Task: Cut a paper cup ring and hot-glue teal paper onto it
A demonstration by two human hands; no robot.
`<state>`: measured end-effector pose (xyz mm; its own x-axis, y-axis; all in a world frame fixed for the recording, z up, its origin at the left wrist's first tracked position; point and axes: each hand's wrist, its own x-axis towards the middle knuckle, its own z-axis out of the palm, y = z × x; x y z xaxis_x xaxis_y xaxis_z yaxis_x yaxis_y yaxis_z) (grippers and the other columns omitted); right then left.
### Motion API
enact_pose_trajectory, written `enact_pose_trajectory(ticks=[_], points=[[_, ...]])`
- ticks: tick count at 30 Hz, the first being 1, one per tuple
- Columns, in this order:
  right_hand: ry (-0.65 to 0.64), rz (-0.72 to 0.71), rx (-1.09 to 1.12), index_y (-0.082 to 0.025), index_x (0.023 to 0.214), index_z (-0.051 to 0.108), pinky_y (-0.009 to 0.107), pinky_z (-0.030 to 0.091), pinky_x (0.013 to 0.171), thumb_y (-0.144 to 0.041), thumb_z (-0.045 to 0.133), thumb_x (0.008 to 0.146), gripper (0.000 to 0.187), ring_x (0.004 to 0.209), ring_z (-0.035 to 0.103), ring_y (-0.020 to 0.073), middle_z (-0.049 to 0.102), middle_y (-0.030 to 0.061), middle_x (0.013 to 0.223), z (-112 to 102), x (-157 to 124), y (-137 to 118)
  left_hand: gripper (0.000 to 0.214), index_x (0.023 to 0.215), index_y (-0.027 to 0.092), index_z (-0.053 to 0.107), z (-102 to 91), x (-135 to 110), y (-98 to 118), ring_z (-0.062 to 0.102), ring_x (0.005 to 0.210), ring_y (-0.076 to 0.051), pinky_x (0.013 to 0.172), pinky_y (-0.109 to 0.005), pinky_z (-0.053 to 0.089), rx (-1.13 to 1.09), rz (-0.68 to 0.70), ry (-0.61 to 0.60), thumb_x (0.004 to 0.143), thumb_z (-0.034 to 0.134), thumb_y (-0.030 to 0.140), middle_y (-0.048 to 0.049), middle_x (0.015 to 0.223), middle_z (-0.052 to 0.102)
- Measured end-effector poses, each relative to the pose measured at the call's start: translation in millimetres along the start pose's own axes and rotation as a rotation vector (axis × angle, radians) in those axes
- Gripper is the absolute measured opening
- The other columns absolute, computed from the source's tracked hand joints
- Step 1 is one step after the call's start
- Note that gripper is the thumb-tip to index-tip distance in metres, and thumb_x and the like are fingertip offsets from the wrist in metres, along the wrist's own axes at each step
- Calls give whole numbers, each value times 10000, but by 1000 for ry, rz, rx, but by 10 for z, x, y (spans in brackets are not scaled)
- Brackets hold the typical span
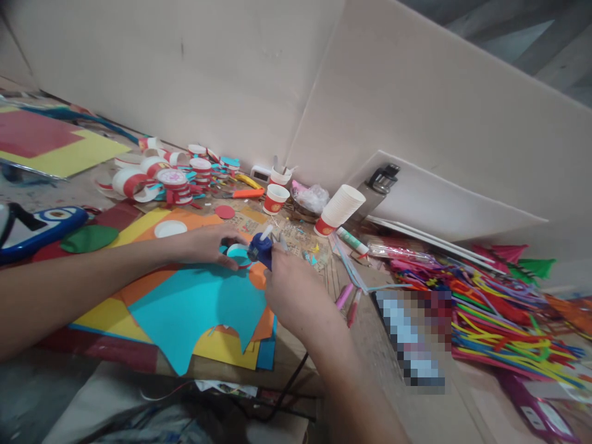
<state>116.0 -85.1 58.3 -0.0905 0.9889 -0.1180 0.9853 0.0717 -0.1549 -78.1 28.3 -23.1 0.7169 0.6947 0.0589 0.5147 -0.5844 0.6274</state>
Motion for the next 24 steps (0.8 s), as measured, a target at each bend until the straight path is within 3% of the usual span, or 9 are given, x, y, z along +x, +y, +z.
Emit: enact_pose_trajectory(ticks=[8, 16, 24], points=[[64, 14, 122, -184, 1073, 580, 298, 403, 683, -255, 472, 927, 195, 914, 636, 253, 685, 130, 1064, 100, 53, 35, 469, 1077, 277, 720, 31, 12, -63, 560, 793, -161, 657, -243, 400, -62, 81, 15, 663, 766, 493, -7, 914, 660], [110, -37, 205, -165, 1126, 564, 295, 417, 722, -243, 488, 918, 235, 980, 636, 253, 676, 131, 1106, 295, 139, 95, 434, 1078, 258, 716, -9, -14, 26, 560, 804, -159, 676, -239, 404, -69, 82, -17, 691, 757, 451, 1, 917, 667], [129, -50, 252, -168, 1063, 570, 288, 407, 692, -240, 496, 912, 183, 933, 628, 236, 675, 111, 1053, 348, 174, 64, 455, 1090, 237, 694, -6, -16, 17, 573, 845, -172, 727, -255, 429, -79, 81, -5, 686, 762, 435, -14, 962, 670]])
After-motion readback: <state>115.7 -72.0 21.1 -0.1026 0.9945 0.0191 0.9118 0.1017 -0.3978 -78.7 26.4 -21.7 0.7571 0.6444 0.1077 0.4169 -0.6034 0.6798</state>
